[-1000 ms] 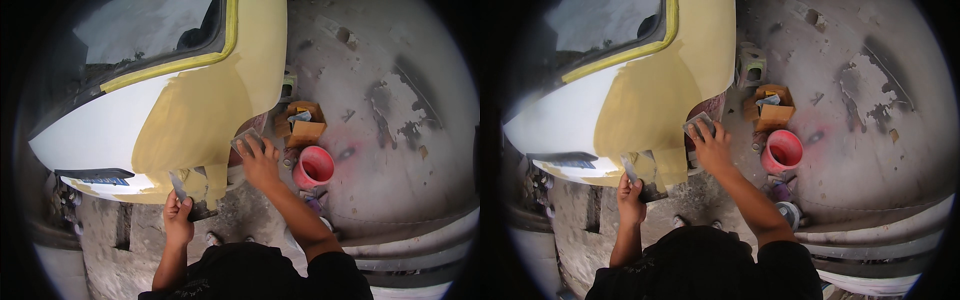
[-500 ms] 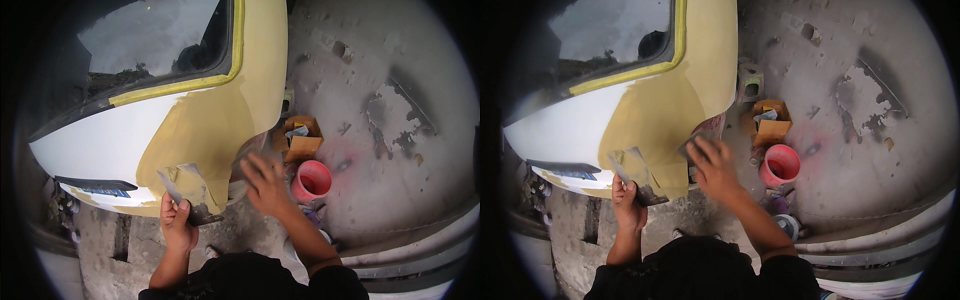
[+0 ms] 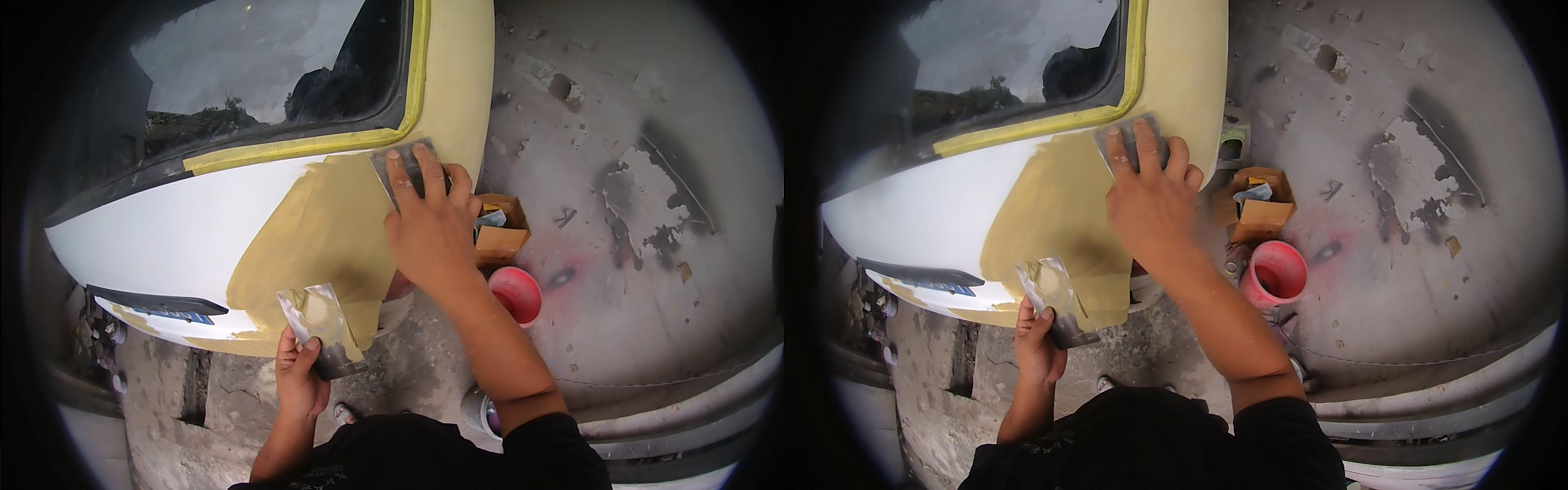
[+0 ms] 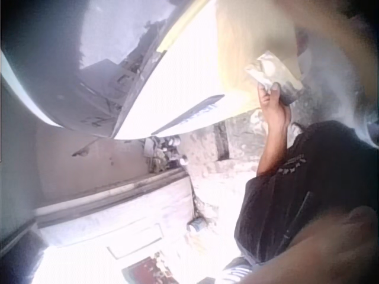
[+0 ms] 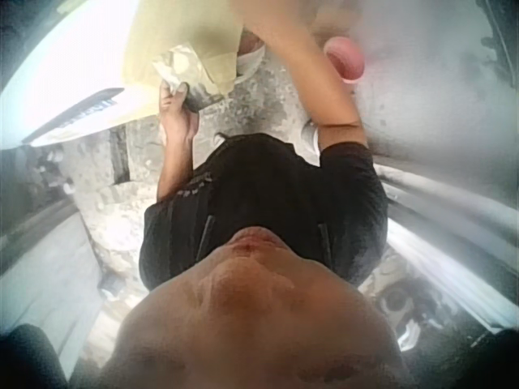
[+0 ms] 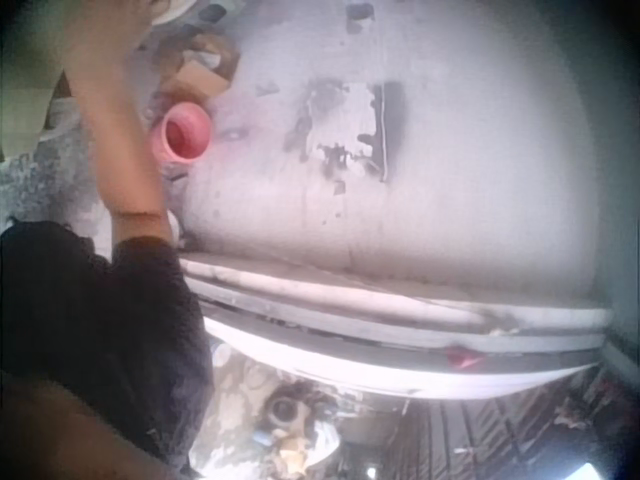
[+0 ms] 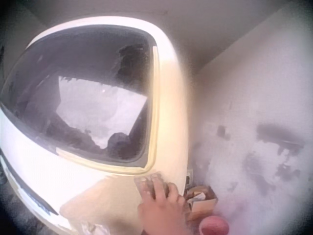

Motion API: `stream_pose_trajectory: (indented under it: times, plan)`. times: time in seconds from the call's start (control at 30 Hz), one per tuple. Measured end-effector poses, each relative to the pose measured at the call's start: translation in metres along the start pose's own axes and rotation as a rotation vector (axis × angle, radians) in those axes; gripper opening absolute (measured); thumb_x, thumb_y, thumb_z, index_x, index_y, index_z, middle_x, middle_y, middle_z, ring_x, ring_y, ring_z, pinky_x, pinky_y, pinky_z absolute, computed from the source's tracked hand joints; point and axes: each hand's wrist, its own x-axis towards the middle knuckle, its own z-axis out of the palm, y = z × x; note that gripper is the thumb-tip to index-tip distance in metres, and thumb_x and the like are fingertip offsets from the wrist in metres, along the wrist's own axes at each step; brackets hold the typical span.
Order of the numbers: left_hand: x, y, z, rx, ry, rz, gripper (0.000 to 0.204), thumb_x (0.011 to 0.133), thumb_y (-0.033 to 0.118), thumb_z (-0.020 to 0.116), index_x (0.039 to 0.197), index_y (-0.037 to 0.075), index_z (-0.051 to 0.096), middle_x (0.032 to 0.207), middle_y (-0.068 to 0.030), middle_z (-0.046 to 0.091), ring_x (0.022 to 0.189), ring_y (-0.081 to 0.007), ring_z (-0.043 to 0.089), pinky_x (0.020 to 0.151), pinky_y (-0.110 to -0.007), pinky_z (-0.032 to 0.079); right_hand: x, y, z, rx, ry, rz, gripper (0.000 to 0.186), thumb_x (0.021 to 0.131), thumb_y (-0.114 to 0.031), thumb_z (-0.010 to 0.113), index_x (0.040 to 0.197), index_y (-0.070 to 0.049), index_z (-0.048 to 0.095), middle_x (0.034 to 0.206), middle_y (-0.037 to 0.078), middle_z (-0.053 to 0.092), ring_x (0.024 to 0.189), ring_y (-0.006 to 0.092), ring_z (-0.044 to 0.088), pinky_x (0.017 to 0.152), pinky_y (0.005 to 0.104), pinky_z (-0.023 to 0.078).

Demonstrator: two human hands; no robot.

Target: The person applies putty to a white car body panel using spreaders. They spread the material over the surface near a license plate and a tail light to smooth the area.

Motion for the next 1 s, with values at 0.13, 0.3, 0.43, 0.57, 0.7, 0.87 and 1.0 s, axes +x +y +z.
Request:
stream_pose_trajectory:
  times: [0.13, 0.3, 0.43, 0.57, 0.7, 0.87, 1.0]
  plan:
    - [0.004, -0.001, -0.004, 0.000, 0.000, -0.014, 0.047, 0.085, 0.000, 0.057, 0.130, 0.003, 0.044, 0.120, -0.0091, 0.058, 0.111, -0.0202, 0.055, 0.099, -0.037, 0.042, 0.001, -0.015, 0.008, 0.033, 0.004, 0.011, 0.059, 0.073, -0.016, 0.061, 0.131, -0.016, 0.050, 0.137, 0.010, 0.037, 0.114, 0.0383, 0.037, 0.088, 0.0511, 0.034]
    - [0.008, -0.003, -0.006, 0.028, -0.005, -0.004, 0.043, 0.085, 0.001, 0.056, 0.127, 0.003, 0.046, 0.120, -0.0087, 0.057, 0.110, -0.0196, 0.055, 0.098, -0.036, 0.042, -0.007, -0.021, 0.016, 0.085, -0.003, 0.016, 0.058, 0.072, -0.014, 0.061, 0.130, -0.016, 0.051, 0.134, 0.010, 0.039, 0.113, 0.0400, 0.036, 0.087, 0.0515, 0.033]
    - [0.008, -0.002, -0.005, 0.045, 0.006, 0.028, 0.041, 0.086, 0.001, 0.056, 0.126, 0.003, 0.046, 0.120, -0.0089, 0.057, 0.110, -0.0192, 0.055, 0.098, -0.036, 0.042, -0.030, -0.009, 0.025, 0.066, -0.009, -0.026, 0.058, 0.072, -0.012, 0.061, 0.129, -0.017, 0.052, 0.134, 0.010, 0.040, 0.113, 0.0412, 0.036, 0.087, 0.0523, 0.032]
    - [0.006, -0.002, -0.008, 0.050, -0.013, 0.037, 0.041, 0.086, 0.001, 0.055, 0.126, 0.003, 0.046, 0.120, -0.0089, 0.057, 0.110, -0.0191, 0.054, 0.098, -0.036, 0.041, -0.068, 0.008, 0.040, 0.051, -0.073, -0.039, 0.058, 0.072, -0.012, 0.061, 0.128, -0.020, 0.053, 0.132, 0.009, 0.041, 0.114, 0.0412, 0.036, 0.087, 0.0527, 0.032]
    - [0.005, -0.004, -0.008, 0.054, 0.003, 0.031, 0.042, 0.086, 0.001, 0.055, 0.127, 0.003, 0.046, 0.120, -0.0089, 0.057, 0.110, -0.0194, 0.054, 0.099, -0.036, 0.041, -0.112, 0.029, 0.065, 0.060, -0.112, -0.040, 0.056, 0.071, -0.012, 0.062, 0.126, -0.021, 0.055, 0.132, 0.009, 0.042, 0.114, 0.0410, 0.036, 0.086, 0.0528, 0.032]
    - [0.005, -0.002, -0.005, 0.055, 0.008, 0.017, 0.043, 0.086, 0.001, 0.055, 0.128, 0.003, 0.045, 0.120, -0.0090, 0.057, 0.111, -0.0198, 0.054, 0.099, -0.036, 0.041, -0.123, 0.045, 0.054, 0.021, -0.109, -0.061, 0.057, 0.070, -0.011, 0.062, 0.126, -0.019, 0.055, 0.134, 0.008, 0.042, 0.115, 0.0401, 0.037, 0.086, 0.0524, 0.034]
    - [0.003, -0.004, -0.009, 0.045, -0.006, 0.013, 0.044, 0.086, 0.001, 0.056, 0.128, 0.003, 0.045, 0.119, -0.0090, 0.057, 0.112, -0.0200, 0.053, 0.099, -0.036, 0.041, -0.060, 0.053, 0.006, 0.014, 0.017, -0.067, 0.057, 0.070, -0.010, 0.060, 0.126, -0.018, 0.055, 0.136, 0.007, 0.041, 0.116, 0.0393, 0.038, 0.088, 0.0506, 0.035]
